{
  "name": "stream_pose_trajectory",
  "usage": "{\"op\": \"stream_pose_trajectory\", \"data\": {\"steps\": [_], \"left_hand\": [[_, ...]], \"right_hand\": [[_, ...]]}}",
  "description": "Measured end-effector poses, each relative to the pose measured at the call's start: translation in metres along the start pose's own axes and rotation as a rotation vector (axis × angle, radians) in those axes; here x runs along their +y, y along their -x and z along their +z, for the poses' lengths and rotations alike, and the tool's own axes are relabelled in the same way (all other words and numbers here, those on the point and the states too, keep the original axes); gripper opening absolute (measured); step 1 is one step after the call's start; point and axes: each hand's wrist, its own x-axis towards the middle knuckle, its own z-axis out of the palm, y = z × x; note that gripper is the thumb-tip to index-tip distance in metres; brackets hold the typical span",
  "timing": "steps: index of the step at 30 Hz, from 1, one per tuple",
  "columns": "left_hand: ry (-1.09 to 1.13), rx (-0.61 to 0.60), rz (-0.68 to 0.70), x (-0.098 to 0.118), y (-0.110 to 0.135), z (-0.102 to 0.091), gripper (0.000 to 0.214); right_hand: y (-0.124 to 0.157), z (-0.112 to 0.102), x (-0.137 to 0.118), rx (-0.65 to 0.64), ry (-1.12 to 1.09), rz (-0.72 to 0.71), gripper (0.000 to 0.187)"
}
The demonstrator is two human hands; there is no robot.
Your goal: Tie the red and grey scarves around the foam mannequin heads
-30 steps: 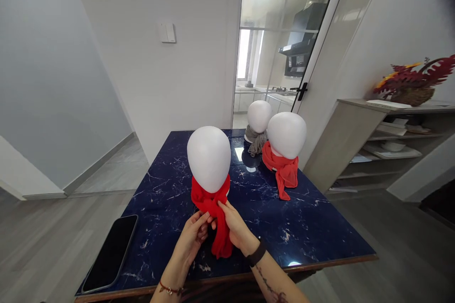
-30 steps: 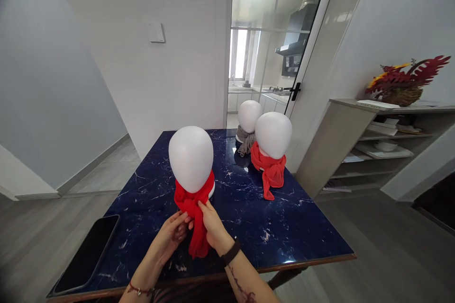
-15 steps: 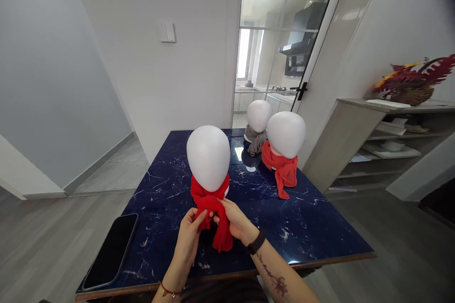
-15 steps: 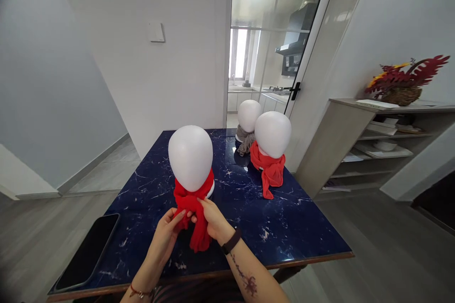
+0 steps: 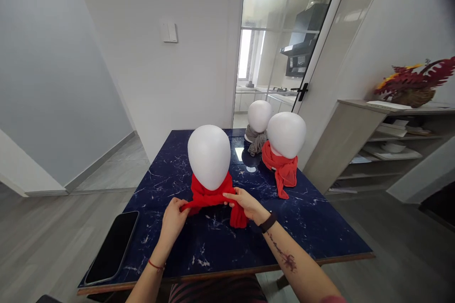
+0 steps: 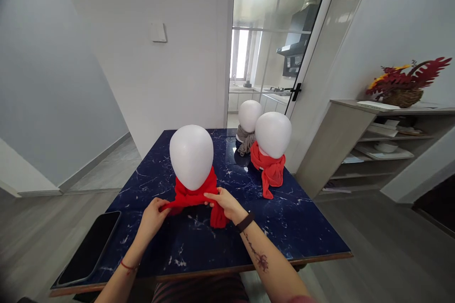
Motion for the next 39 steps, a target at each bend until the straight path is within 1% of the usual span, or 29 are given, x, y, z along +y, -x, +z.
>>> {"op": "stream_pose_trajectory", "data": {"steps": [2, 5, 8, 10, 12, 14, 15, 17, 19, 20, 22, 23, 24, 25, 27, 28, 29, 30, 31, 33, 35, 37, 39], "left_hand": [[-0.142, 0.007, 0.005, -0.006, -0.007, -0.004, 0.022], [-0.3, 0.024, -0.036, -0.013, -0.015, -0.012, 0.026], [-0.408, 0.06, -0.102, -0.019, -0.017, -0.023, 0.03], [-0.404, 0.068, -0.133, -0.019, -0.015, -0.026, 0.029], [-0.283, -0.014, -0.104, -0.014, -0.007, -0.023, 0.025], [-0.066, -0.153, -0.017, 0.0, 0.004, -0.011, 0.021], [0.048, -0.212, 0.034, 0.009, 0.011, -0.003, 0.021], [0.196, -0.282, 0.107, 0.028, 0.024, 0.013, 0.021], [0.259, -0.366, 0.169, 0.043, 0.033, 0.022, 0.021], [0.269, -0.416, 0.197, 0.048, 0.036, 0.023, 0.02], [0.267, -0.511, 0.236, 0.048, 0.035, 0.018, 0.02], [0.261, -0.535, 0.237, 0.045, 0.033, 0.013, 0.021], [0.257, -0.535, 0.221, 0.04, 0.029, 0.009, 0.023], [0.26, -0.502, 0.177, 0.033, 0.024, 0.005, 0.026], [0.31, -0.36, 0.046, 0.021, 0.015, 0.003, 0.031], [0.359, -0.278, -0.026, 0.016, 0.011, 0.006, 0.032], [0.421, -0.212, -0.092, 0.014, 0.009, 0.011, 0.031], [0.497, -0.17, -0.151, 0.013, 0.008, 0.017, 0.032], [0.583, -0.152, -0.204, 0.015, 0.009, 0.024, 0.033], [0.769, -0.166, -0.313, 0.024, 0.015, 0.037, 0.04], [0.938, -0.203, -0.416, 0.035, 0.024, 0.044, 0.044], [1.032, -0.246, -0.486, 0.044, 0.033, 0.046, 0.046], [1.022, -0.309, -0.522, 0.045, 0.041, 0.043, 0.045]], "right_hand": [[-0.006, -0.009, -0.001, 0.085, 0.029, 0.001, 0.036], [-0.016, -0.022, -0.007, 0.22, 0.016, -0.024, 0.045], [-0.021, -0.032, -0.016, 0.295, -0.053, -0.145, 0.05], [-0.021, -0.032, -0.019, 0.318, -0.09, -0.217, 0.05], [-0.016, -0.024, -0.014, 0.317, -0.111, -0.264, 0.048], [-0.007, -0.01, -0.002, 0.284, -0.116, -0.298, 0.047], [-0.001, -0.001, 0.007, 0.251, -0.105, -0.307, 0.045], [0.011, 0.016, 0.026, 0.161, -0.055, -0.306, 0.042], [0.022, 0.028, 0.043, 0.076, 0.014, -0.28, 0.038], [0.027, 0.031, 0.05, 0.046, 0.043, -0.255, 0.037], [0.034, 0.032, 0.059, 0.02, 0.082, -0.184, 0.037], [0.036, 0.029, 0.061, 0.024, 0.095, -0.146, 0.039], [0.037, 0.026, 0.06, 0.043, 0.105, -0.111, 0.04], [0.037, 0.023, 0.059, 0.073, 0.115, -0.081, 0.041], [0.036, 0.018, 0.053, 0.147, 0.137, -0.034, 0.043], [0.034, 0.017, 0.049, 0.167, 0.142, -0.014, 0.044], [0.033, 0.018, 0.045, 0.163, 0.133, 0.004, 0.046], [0.031, 0.019, 0.041, 0.133, 0.105, 0.014, 0.046], [0.03, 0.022, 0.037, 0.08, 0.051, 0.014, 0.045], [0.028, 0.029, 0.031, -0.035, -0.117, 0.011, 0.038], [0.029, 0.035, 0.028, -0.066, -0.27, 0.028, 0.033], [0.035, 0.038, 0.029, -0.047, -0.298, 0.096, 0.035], [0.049, 0.038, 0.033, -0.073, -0.235, 0.167, 0.04]]}}
